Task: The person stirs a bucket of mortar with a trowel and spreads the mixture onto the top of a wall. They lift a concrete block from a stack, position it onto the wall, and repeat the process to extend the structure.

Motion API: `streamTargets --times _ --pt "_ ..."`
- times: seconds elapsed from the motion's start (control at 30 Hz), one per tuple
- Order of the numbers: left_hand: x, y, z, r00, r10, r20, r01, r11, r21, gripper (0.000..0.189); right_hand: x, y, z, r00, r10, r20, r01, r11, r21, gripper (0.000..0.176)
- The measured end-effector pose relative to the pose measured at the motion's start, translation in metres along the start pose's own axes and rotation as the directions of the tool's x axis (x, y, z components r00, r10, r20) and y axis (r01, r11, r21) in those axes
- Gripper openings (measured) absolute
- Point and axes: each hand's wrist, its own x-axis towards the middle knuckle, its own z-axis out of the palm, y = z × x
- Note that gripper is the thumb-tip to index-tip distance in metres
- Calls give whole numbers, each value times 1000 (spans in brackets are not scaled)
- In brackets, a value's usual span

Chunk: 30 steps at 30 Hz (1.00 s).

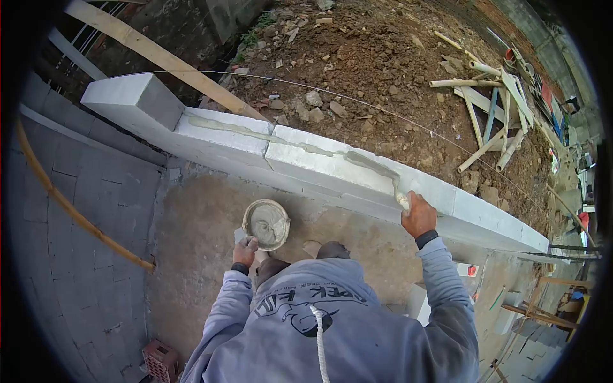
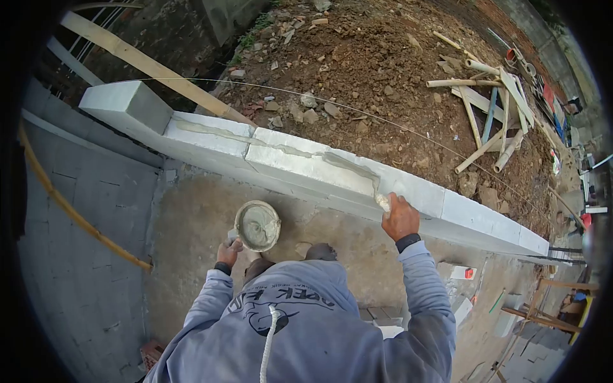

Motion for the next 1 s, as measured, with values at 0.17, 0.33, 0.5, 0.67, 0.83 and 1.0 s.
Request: streamTargets --times 0.17,0.33,0.5,0.67,0.83,1.0 --pt "20 -6 -66 999 -5 47 -2 990 143 28 12 -64 5 998 36 48 -33 997 -63 39" --pt "40 -40 -142 999 -1 -32 6 984 176 29 13 -119 21 996 85 -41 -85 996 -19 38" --pt "62 -52 -186 999 -36 -14 38 982 186 29 3 -137 38 975 206 -79 -211 975 -72 41" --pt "74 -34 -189 998 -20 66 0 957 289 30 -19 -170 52 898 372 -235 -378 926 21 43" --pt "76 -14 -196 983 5 182 -97 858 505 33 -6 -229 129 778 554 -295 -525 832 180 46" --pt "73 -1 -240 977 16 214 -158 726 669 34 -3 -299 195 807 589 -33 -550 771 320 48"
